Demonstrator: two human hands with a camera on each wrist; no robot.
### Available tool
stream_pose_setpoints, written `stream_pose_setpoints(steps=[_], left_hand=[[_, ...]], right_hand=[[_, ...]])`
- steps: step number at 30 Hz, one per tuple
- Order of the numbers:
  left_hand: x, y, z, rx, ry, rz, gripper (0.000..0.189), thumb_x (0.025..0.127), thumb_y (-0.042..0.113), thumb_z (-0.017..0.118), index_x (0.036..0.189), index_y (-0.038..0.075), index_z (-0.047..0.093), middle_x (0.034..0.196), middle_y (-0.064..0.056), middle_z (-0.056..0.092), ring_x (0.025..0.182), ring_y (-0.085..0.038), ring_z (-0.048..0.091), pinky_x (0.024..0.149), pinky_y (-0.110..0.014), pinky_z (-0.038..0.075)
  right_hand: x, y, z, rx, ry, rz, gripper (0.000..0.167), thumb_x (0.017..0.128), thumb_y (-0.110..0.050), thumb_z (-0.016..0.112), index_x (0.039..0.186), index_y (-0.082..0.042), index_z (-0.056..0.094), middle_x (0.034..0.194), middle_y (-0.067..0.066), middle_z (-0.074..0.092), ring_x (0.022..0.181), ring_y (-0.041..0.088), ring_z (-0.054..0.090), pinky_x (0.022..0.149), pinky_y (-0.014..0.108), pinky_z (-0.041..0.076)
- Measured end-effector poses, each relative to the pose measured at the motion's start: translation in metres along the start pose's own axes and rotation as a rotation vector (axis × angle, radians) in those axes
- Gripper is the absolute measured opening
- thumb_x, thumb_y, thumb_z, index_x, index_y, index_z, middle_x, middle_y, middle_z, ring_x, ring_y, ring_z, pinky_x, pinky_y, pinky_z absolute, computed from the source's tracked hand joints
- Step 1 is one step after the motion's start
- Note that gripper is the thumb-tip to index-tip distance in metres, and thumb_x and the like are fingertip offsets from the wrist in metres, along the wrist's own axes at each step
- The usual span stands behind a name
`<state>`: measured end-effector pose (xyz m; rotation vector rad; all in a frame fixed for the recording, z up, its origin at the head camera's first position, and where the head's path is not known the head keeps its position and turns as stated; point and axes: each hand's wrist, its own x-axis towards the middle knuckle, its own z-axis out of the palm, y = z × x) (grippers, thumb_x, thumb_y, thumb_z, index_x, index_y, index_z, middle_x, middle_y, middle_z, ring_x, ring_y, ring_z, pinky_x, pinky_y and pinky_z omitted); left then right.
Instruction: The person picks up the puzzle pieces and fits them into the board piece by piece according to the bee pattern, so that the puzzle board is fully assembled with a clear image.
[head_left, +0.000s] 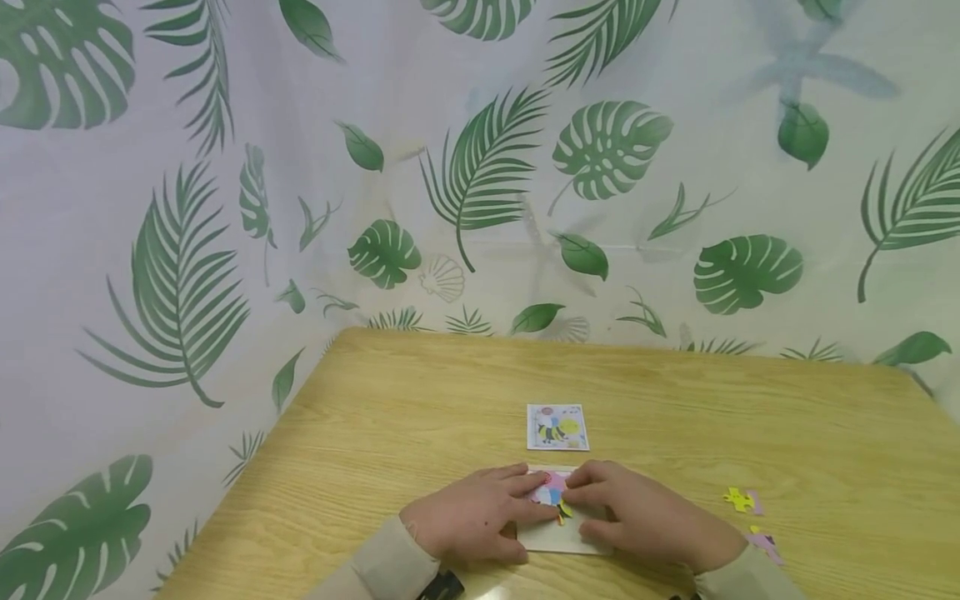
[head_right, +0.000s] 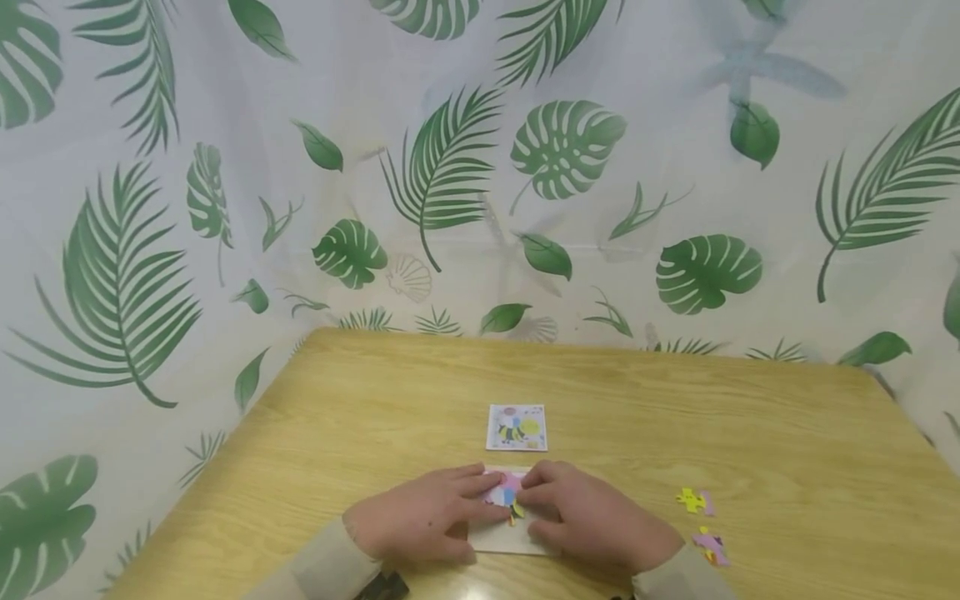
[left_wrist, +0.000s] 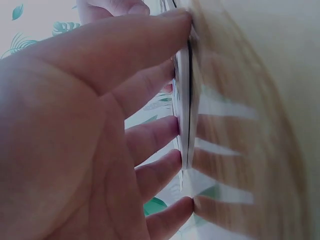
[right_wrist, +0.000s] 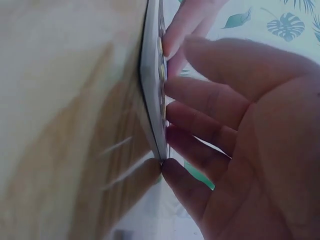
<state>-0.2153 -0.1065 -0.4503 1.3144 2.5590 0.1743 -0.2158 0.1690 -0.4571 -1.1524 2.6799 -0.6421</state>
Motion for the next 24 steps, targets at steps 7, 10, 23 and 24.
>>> stream_pose_setpoints(steps=[7, 10, 23, 24], left_hand=[[-0.003, 0.003, -0.002, 0.001, 0.016, 0.000, 0.056, 0.100, 0.045, 0.060, 0.153, 0.038, 0.044, 0.165, 0.005, 0.025, 0.151, -0.023, 0.024, 0.119, -0.040, 0.027], [-0.003, 0.004, -0.004, 0.004, 0.017, -0.002, 0.056, 0.100, 0.044, 0.060, 0.153, 0.037, 0.045, 0.165, 0.005, 0.025, 0.151, -0.023, 0.024, 0.119, -0.039, 0.027], [-0.002, 0.004, -0.002, 0.018, 0.004, -0.012, 0.058, 0.099, 0.043, 0.062, 0.154, 0.040, 0.043, 0.166, 0.007, 0.024, 0.152, -0.020, 0.021, 0.120, -0.035, 0.025], [-0.002, 0.004, -0.002, 0.019, 0.006, -0.013, 0.058, 0.098, 0.043, 0.062, 0.154, 0.039, 0.043, 0.166, 0.007, 0.024, 0.152, -0.021, 0.022, 0.120, -0.035, 0.025]], right_hand=[[0.003, -0.004, -0.002, -0.015, 0.002, -0.009, 0.042, 0.097, -0.035, 0.068, 0.131, -0.010, 0.070, 0.126, -0.009, 0.057, 0.108, 0.009, 0.056, 0.092, 0.042, 0.053], [0.003, -0.005, -0.002, -0.007, -0.002, 0.010, 0.043, 0.097, -0.036, 0.067, 0.132, -0.011, 0.069, 0.127, -0.010, 0.056, 0.110, 0.010, 0.056, 0.093, 0.042, 0.052], [-0.010, 0.006, -0.008, 0.066, 0.054, 0.107, 0.037, 0.098, -0.038, 0.067, 0.131, -0.022, 0.069, 0.124, -0.014, 0.060, 0.109, 0.008, 0.058, 0.091, 0.042, 0.053], [-0.012, 0.007, -0.010, 0.057, 0.061, 0.114, 0.037, 0.098, -0.037, 0.067, 0.131, -0.022, 0.069, 0.123, -0.015, 0.060, 0.109, 0.009, 0.058, 0.091, 0.042, 0.053]])
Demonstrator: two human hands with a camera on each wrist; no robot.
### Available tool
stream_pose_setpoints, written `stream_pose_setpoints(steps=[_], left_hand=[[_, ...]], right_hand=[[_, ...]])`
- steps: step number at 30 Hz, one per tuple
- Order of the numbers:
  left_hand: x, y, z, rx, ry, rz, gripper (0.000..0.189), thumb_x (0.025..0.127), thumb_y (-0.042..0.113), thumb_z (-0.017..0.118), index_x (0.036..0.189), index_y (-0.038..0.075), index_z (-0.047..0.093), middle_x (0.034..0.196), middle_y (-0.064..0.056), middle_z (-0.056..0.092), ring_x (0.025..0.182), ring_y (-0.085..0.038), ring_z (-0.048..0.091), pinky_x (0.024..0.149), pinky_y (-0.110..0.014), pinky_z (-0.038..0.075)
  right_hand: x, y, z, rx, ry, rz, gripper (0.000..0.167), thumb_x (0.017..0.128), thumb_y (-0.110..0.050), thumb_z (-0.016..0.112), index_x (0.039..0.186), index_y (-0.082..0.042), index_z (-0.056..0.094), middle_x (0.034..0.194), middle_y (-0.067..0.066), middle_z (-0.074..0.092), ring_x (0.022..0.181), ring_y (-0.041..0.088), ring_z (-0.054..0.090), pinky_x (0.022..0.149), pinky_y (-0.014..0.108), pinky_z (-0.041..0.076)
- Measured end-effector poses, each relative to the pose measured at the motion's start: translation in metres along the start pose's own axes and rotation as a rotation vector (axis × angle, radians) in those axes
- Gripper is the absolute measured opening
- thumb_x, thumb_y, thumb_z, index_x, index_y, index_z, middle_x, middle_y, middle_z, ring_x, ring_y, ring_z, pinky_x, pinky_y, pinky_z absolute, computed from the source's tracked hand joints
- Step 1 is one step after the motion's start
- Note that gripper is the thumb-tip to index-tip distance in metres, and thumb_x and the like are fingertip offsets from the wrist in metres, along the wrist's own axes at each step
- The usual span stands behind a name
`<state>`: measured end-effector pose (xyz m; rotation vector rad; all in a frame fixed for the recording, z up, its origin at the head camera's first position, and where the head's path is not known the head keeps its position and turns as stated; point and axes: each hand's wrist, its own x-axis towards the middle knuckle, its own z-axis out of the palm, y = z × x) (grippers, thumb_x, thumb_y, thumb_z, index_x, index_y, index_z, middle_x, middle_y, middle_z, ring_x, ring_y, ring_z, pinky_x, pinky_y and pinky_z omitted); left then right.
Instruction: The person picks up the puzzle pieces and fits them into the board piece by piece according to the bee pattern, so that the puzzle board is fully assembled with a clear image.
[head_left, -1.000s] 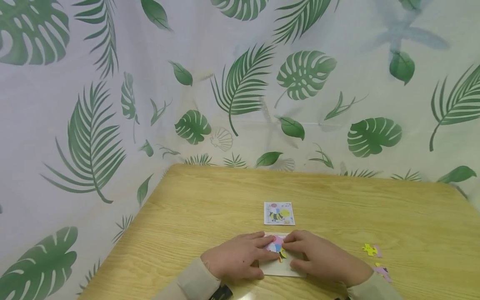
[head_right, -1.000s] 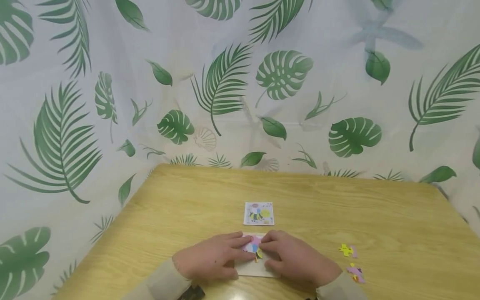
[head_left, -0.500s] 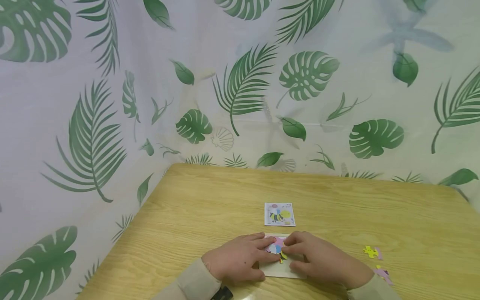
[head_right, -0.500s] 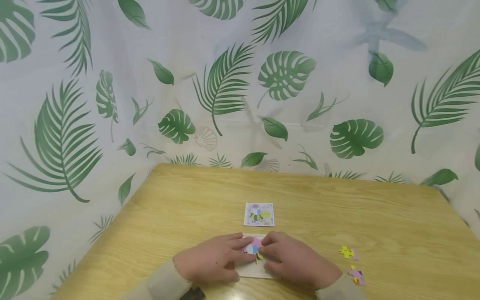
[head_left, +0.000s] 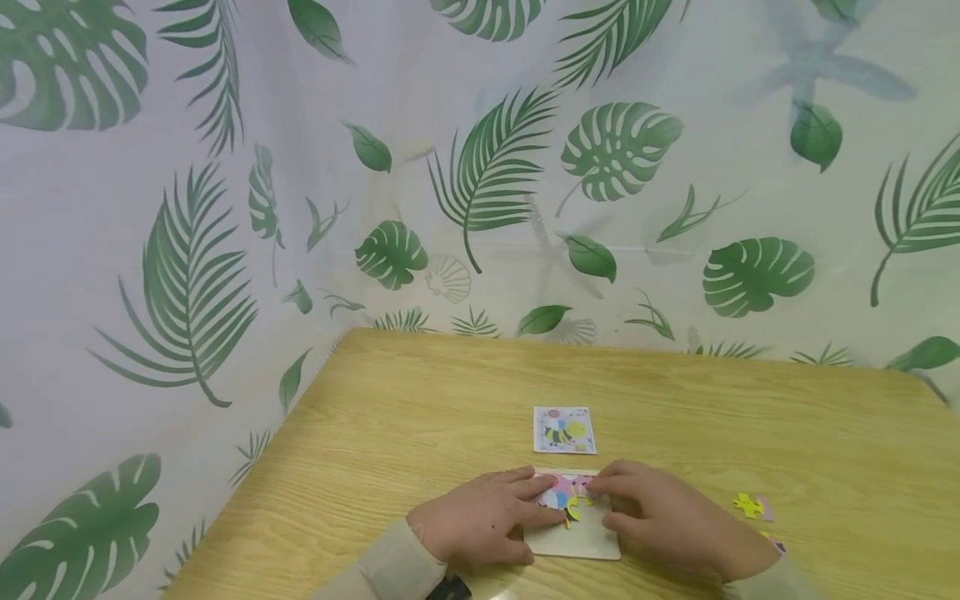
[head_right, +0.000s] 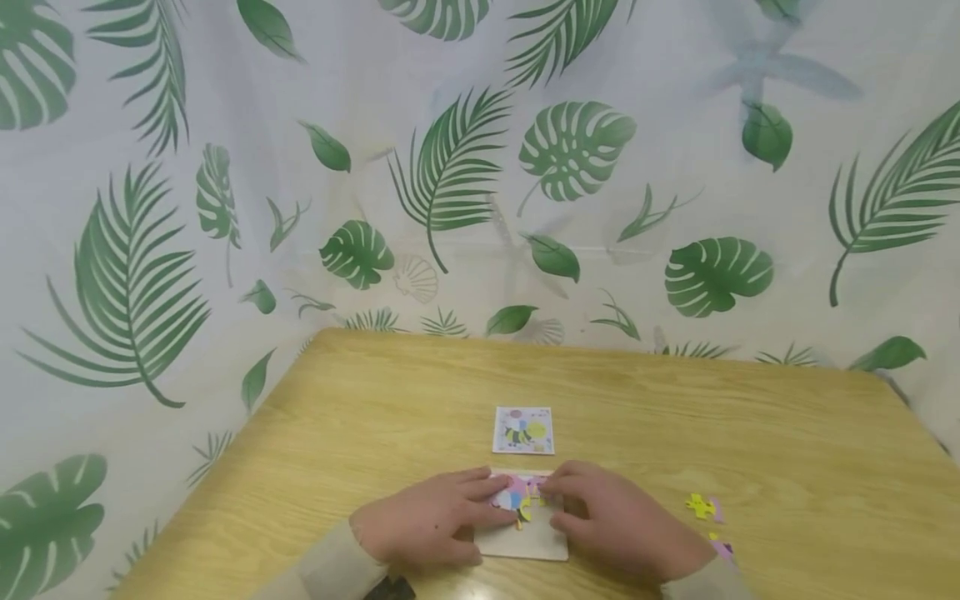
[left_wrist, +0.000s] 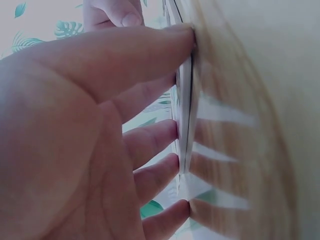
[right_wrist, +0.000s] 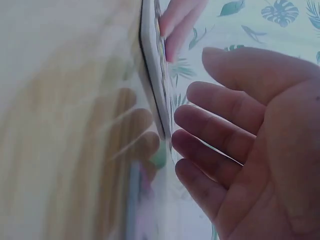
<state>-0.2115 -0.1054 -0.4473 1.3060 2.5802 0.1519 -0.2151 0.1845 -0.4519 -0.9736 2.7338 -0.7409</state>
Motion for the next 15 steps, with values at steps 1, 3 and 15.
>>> stream_pose_setpoints(steps=[1, 3, 15], left_hand=[[0.000, 0.000, 0.000, 0.003, 0.002, 0.001, 0.059, 0.098, 0.043, 0.063, 0.154, 0.039, 0.044, 0.165, 0.006, 0.025, 0.152, -0.021, 0.022, 0.120, -0.035, 0.025], [0.000, 0.000, 0.000, 0.007, 0.003, 0.004, 0.059, 0.098, 0.042, 0.063, 0.154, 0.038, 0.044, 0.165, 0.006, 0.025, 0.152, -0.021, 0.022, 0.120, -0.035, 0.025], [0.001, -0.003, 0.002, 0.026, 0.013, 0.030, 0.059, 0.097, 0.041, 0.065, 0.153, 0.035, 0.046, 0.165, 0.004, 0.027, 0.151, -0.023, 0.023, 0.120, -0.034, 0.025]], right_hand=[[-0.001, 0.001, -0.001, -0.007, 0.011, -0.003, 0.037, 0.098, -0.037, 0.067, 0.131, -0.021, 0.069, 0.123, -0.014, 0.060, 0.108, 0.009, 0.059, 0.091, 0.043, 0.054], [-0.006, 0.004, -0.003, -0.030, 0.029, 0.007, 0.037, 0.097, -0.038, 0.068, 0.130, -0.020, 0.070, 0.122, -0.014, 0.061, 0.109, 0.010, 0.059, 0.092, 0.043, 0.054], [-0.035, 0.036, -0.015, -0.116, 0.132, 0.092, 0.034, 0.096, -0.041, 0.069, 0.125, -0.023, 0.071, 0.125, -0.010, 0.062, 0.114, 0.020, 0.061, 0.094, 0.048, 0.053]])
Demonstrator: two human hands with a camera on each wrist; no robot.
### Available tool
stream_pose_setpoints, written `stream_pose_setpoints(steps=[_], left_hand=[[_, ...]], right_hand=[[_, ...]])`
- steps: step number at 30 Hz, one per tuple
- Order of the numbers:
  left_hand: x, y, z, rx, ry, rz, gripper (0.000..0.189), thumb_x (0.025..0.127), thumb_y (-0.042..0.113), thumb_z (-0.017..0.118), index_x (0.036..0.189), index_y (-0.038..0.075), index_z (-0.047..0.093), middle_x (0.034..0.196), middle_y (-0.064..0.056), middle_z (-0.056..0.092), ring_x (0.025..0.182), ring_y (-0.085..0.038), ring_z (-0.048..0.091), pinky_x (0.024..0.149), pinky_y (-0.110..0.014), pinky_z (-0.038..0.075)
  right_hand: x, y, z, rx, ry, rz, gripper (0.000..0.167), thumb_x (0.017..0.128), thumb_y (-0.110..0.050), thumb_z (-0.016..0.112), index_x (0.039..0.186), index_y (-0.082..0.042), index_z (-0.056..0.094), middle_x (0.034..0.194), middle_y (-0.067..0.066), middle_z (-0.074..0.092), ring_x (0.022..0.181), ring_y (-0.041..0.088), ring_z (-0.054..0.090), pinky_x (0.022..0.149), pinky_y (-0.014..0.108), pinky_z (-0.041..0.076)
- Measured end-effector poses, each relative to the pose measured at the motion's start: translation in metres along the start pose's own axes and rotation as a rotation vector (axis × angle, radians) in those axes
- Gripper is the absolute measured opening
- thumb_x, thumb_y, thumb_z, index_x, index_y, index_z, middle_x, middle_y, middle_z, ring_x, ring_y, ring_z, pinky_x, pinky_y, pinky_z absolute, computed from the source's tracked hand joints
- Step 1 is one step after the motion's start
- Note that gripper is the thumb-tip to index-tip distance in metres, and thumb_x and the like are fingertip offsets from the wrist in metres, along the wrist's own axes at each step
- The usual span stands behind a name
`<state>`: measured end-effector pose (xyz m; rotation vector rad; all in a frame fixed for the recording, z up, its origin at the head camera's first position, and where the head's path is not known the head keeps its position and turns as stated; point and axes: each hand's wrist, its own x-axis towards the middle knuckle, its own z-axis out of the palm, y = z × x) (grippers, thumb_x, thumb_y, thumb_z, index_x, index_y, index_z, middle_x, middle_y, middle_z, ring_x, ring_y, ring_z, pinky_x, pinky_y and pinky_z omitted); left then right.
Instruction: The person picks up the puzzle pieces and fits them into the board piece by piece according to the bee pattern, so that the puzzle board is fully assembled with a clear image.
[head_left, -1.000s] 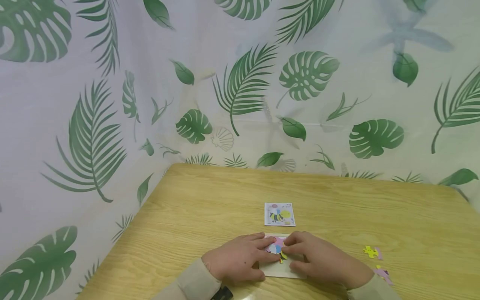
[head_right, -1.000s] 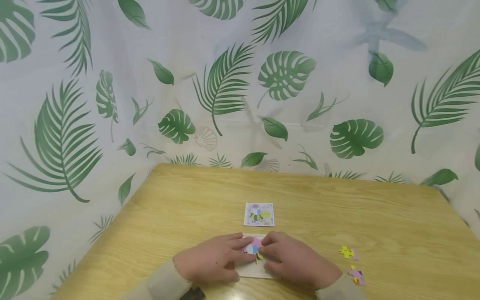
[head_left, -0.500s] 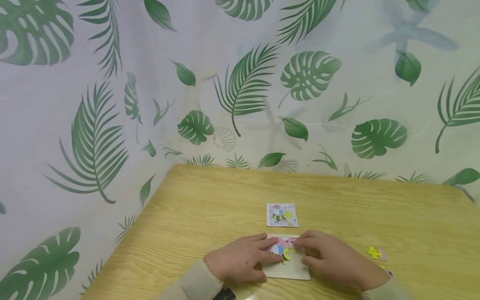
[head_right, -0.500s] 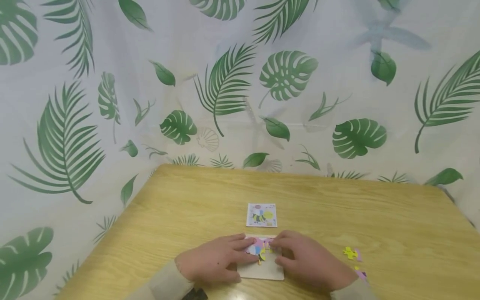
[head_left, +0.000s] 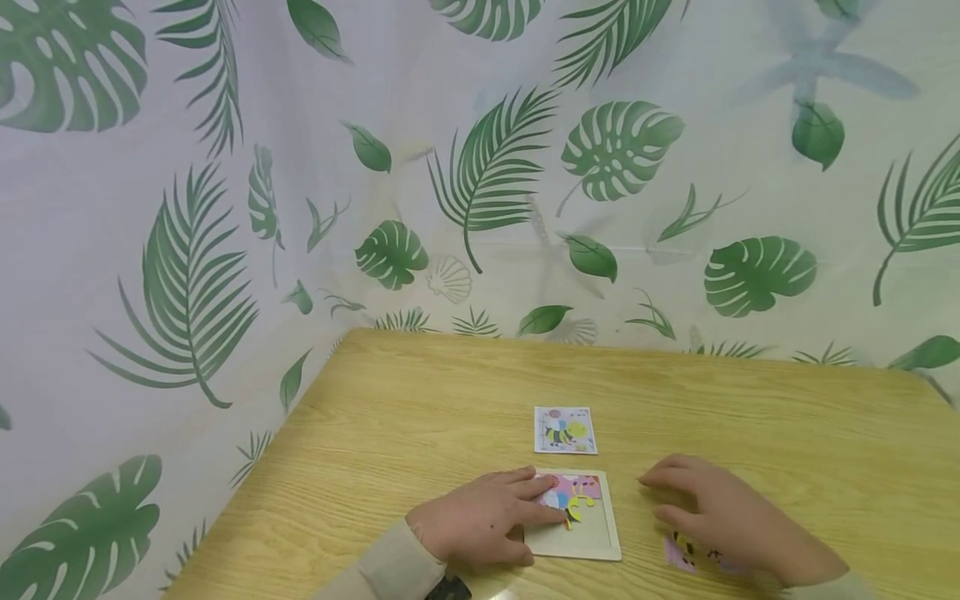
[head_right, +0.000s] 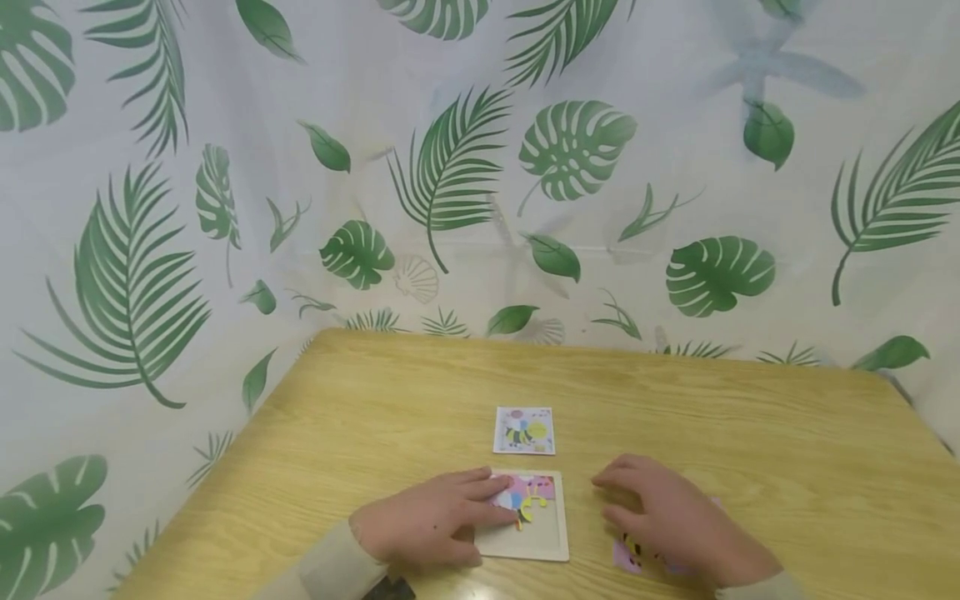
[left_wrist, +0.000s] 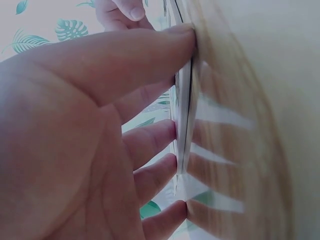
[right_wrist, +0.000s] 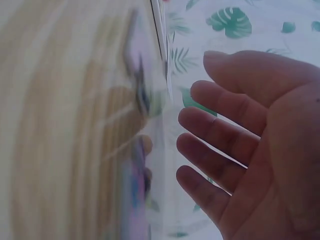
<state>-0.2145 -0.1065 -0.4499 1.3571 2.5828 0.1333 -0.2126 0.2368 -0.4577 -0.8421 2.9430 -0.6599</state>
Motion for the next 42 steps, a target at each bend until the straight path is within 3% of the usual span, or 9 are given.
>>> stream_pose_setpoints(steps=[6, 12, 22, 25, 32, 37, 42], left_hand=[[-0.001, -0.001, -0.001, -0.013, -0.009, -0.001, 0.059, 0.098, 0.041, 0.064, 0.154, 0.035, 0.046, 0.165, 0.004, 0.026, 0.152, -0.023, 0.021, 0.120, -0.034, 0.024], [-0.001, -0.001, -0.001, -0.015, -0.010, 0.001, 0.059, 0.098, 0.042, 0.064, 0.154, 0.035, 0.046, 0.165, 0.005, 0.026, 0.152, -0.023, 0.021, 0.120, -0.035, 0.024], [-0.001, -0.002, -0.002, -0.052, -0.037, -0.009, 0.059, 0.100, 0.038, 0.062, 0.155, 0.036, 0.042, 0.167, 0.007, 0.022, 0.153, -0.021, 0.017, 0.121, -0.036, 0.021], [-0.001, -0.003, -0.002, -0.055, -0.043, -0.009, 0.058, 0.100, 0.037, 0.063, 0.155, 0.037, 0.042, 0.167, 0.007, 0.021, 0.153, -0.020, 0.017, 0.121, -0.036, 0.021], [0.000, -0.004, -0.001, -0.047, -0.045, -0.005, 0.059, 0.100, 0.037, 0.063, 0.155, 0.036, 0.042, 0.166, 0.006, 0.022, 0.153, -0.020, 0.016, 0.121, -0.037, 0.023], [0.000, -0.005, 0.001, -0.070, -0.040, -0.012, 0.059, 0.100, 0.037, 0.064, 0.155, 0.037, 0.042, 0.166, 0.007, 0.021, 0.153, -0.020, 0.016, 0.121, -0.039, 0.023], [0.000, -0.006, 0.001, -0.084, -0.041, -0.010, 0.059, 0.100, 0.036, 0.064, 0.155, 0.037, 0.042, 0.167, 0.008, 0.021, 0.153, -0.020, 0.015, 0.121, -0.040, 0.024]], right_hand=[[-0.009, 0.015, -0.007, -0.005, 0.032, 0.053, 0.034, 0.095, -0.039, 0.071, 0.125, -0.023, 0.071, 0.125, -0.008, 0.063, 0.115, 0.023, 0.061, 0.094, 0.050, 0.052], [-0.019, 0.035, -0.014, 0.006, 0.068, 0.077, 0.036, 0.094, -0.034, 0.073, 0.126, -0.018, 0.071, 0.127, 0.003, 0.064, 0.117, 0.034, 0.060, 0.093, 0.058, 0.050], [-0.043, 0.076, -0.026, 0.015, 0.049, 0.148, 0.040, 0.093, -0.034, 0.074, 0.126, -0.012, 0.070, 0.126, 0.010, 0.064, 0.116, 0.042, 0.059, 0.089, 0.065, 0.048], [-0.048, 0.084, -0.029, 0.014, 0.035, 0.164, 0.041, 0.094, -0.033, 0.073, 0.127, -0.009, 0.069, 0.125, 0.010, 0.064, 0.112, 0.041, 0.060, 0.086, 0.060, 0.051], [-0.058, 0.097, -0.032, -0.048, 0.017, 0.158, 0.041, 0.093, -0.037, 0.074, 0.126, -0.014, 0.070, 0.121, 0.001, 0.061, 0.106, 0.028, 0.060, 0.077, 0.034, 0.054], [-0.060, 0.101, -0.030, -0.081, 0.038, 0.111, 0.035, 0.090, -0.038, 0.077, 0.120, -0.021, 0.072, 0.119, -0.005, 0.058, 0.103, 0.015, 0.056, 0.076, 0.029, 0.053], [-0.060, 0.101, -0.031, -0.066, 0.013, 0.143, 0.034, 0.089, -0.039, 0.077, 0.118, -0.021, 0.072, 0.118, -0.003, 0.058, 0.105, 0.026, 0.058, 0.078, 0.033, 0.054]])
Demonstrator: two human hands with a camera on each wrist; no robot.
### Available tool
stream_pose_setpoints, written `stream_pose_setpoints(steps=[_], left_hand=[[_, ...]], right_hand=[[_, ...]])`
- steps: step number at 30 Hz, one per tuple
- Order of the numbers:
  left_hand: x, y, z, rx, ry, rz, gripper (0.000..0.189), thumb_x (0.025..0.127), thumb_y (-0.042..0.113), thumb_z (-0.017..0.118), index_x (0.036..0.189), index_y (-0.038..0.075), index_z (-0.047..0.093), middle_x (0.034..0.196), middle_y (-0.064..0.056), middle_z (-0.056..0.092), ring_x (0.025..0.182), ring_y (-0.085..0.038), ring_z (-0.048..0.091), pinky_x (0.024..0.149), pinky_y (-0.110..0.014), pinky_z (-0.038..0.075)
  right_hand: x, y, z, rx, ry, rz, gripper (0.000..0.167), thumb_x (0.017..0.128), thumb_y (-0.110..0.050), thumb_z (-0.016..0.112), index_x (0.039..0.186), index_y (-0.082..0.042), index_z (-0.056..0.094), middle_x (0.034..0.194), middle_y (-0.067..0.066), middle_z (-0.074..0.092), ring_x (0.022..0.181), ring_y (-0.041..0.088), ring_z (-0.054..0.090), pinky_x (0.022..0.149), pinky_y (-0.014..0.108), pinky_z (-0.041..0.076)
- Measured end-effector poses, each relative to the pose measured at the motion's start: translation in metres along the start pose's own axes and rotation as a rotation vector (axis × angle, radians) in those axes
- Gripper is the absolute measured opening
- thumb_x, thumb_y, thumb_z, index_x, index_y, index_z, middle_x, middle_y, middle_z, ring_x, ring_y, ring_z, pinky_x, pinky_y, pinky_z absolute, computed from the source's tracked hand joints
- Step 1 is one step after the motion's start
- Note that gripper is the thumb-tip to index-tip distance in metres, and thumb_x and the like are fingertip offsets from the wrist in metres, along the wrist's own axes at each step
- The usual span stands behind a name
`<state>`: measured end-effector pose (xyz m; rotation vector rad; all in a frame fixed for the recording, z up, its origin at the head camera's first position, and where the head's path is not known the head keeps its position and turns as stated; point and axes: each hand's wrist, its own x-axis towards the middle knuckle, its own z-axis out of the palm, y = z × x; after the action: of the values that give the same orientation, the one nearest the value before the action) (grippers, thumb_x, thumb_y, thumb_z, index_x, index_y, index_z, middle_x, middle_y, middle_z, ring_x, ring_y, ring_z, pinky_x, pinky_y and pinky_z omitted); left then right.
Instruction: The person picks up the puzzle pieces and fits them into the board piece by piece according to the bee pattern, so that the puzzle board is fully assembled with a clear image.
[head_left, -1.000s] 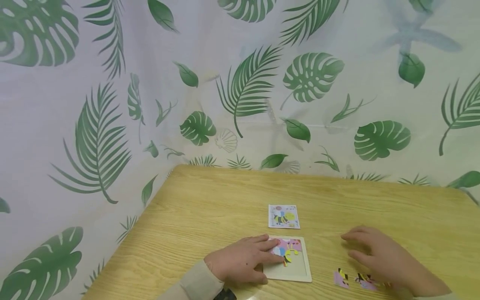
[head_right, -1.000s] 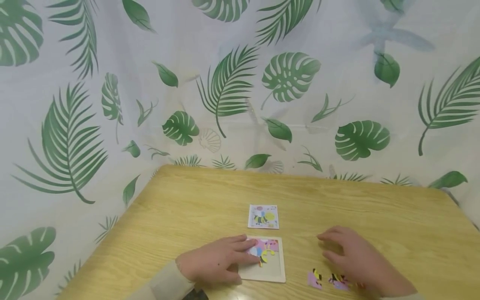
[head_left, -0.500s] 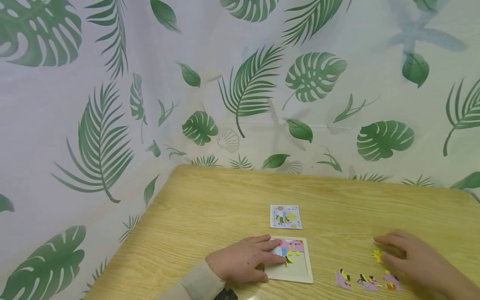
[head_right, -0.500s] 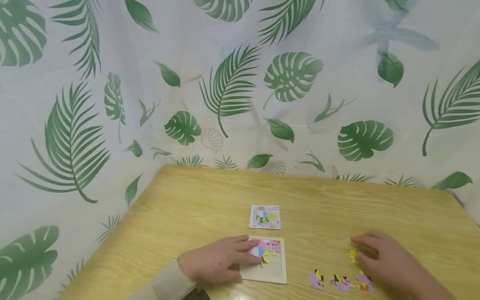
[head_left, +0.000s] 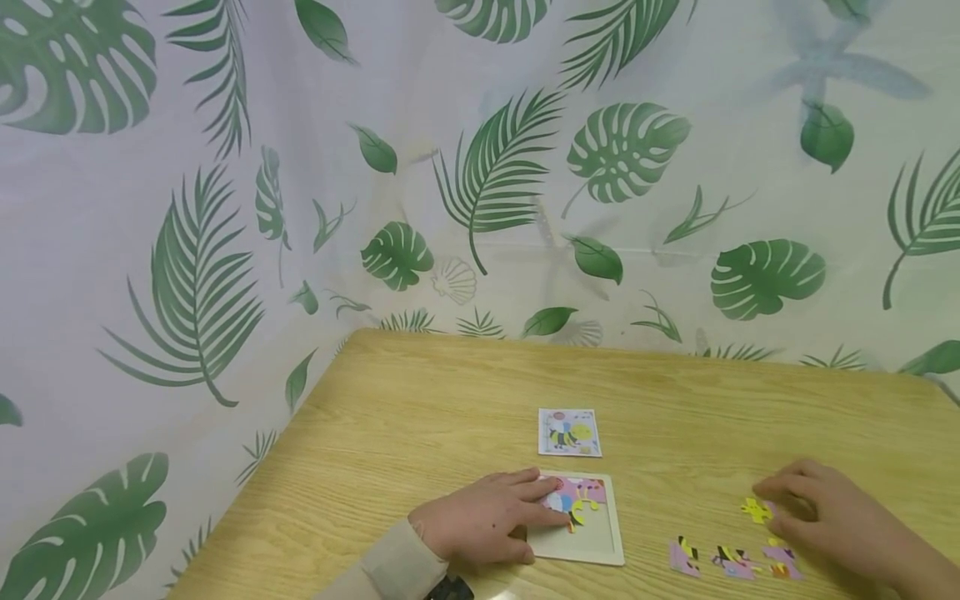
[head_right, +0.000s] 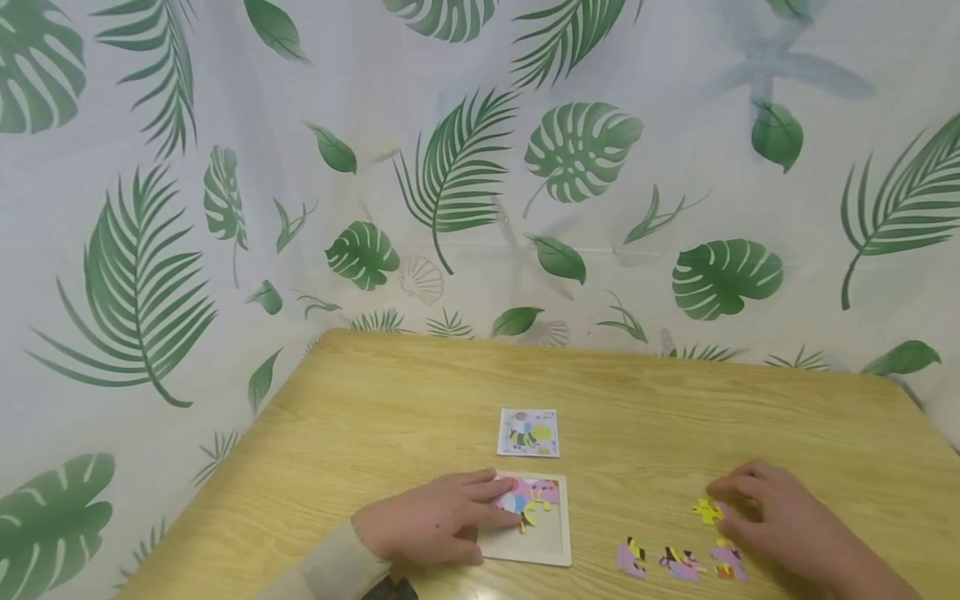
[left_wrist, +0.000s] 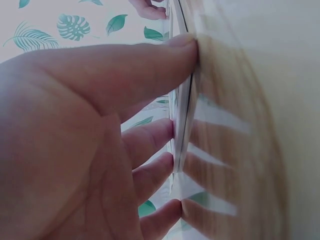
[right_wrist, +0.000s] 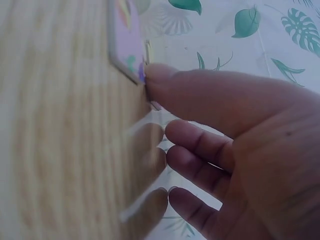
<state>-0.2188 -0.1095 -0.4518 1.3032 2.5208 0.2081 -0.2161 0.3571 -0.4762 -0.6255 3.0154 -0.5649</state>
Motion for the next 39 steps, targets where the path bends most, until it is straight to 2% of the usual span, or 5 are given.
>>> stream_pose_setpoints(steps=[3, 17, 27, 34, 39], left_hand=[[-0.001, 0.000, 0.000, 0.002, 0.002, 0.003, 0.059, 0.100, 0.036, 0.064, 0.155, 0.037, 0.042, 0.167, 0.008, 0.021, 0.153, -0.020, 0.016, 0.121, -0.040, 0.023], [-0.002, 0.001, -0.002, 0.012, 0.005, 0.005, 0.058, 0.100, 0.036, 0.063, 0.155, 0.036, 0.043, 0.167, 0.006, 0.022, 0.153, -0.020, 0.016, 0.121, -0.038, 0.022], [-0.002, 0.001, -0.002, -0.015, 0.003, -0.005, 0.057, 0.101, 0.035, 0.062, 0.154, 0.037, 0.043, 0.167, 0.008, 0.021, 0.153, -0.019, 0.015, 0.121, -0.039, 0.021], [-0.002, 0.001, -0.002, -0.022, 0.001, -0.006, 0.057, 0.101, 0.035, 0.062, 0.154, 0.037, 0.044, 0.167, 0.007, 0.021, 0.153, -0.020, 0.015, 0.121, -0.040, 0.021], [-0.001, 0.002, -0.002, -0.015, 0.000, -0.009, 0.057, 0.100, 0.036, 0.062, 0.154, 0.037, 0.044, 0.167, 0.007, 0.021, 0.153, -0.020, 0.015, 0.121, -0.041, 0.022]], right_hand=[[0.001, 0.000, -0.002, 0.019, -0.020, 0.018, 0.032, 0.089, -0.039, 0.077, 0.116, -0.021, 0.072, 0.117, -0.002, 0.059, 0.105, 0.031, 0.060, 0.079, 0.036, 0.054], [0.006, 0.002, 0.000, 0.017, -0.035, 0.034, 0.020, 0.088, -0.037, 0.079, 0.101, -0.024, 0.070, 0.105, -0.010, 0.060, 0.098, 0.013, 0.059, 0.081, 0.034, 0.054], [0.009, -0.001, 0.000, 0.017, -0.033, 0.063, 0.020, 0.087, -0.030, 0.080, 0.098, -0.019, 0.068, 0.103, -0.006, 0.063, 0.100, 0.022, 0.060, 0.084, 0.040, 0.052], [0.010, -0.014, -0.003, 0.107, -0.073, 0.124, 0.017, 0.094, -0.029, 0.073, 0.098, -0.017, 0.062, 0.092, -0.006, 0.060, 0.081, 0.006, 0.051, 0.070, 0.028, 0.048], [0.008, -0.023, -0.002, 0.166, -0.077, 0.156, 0.011, 0.099, -0.025, 0.067, 0.101, -0.015, 0.063, 0.087, -0.007, 0.061, 0.074, 0.005, 0.051, 0.065, 0.026, 0.047]])
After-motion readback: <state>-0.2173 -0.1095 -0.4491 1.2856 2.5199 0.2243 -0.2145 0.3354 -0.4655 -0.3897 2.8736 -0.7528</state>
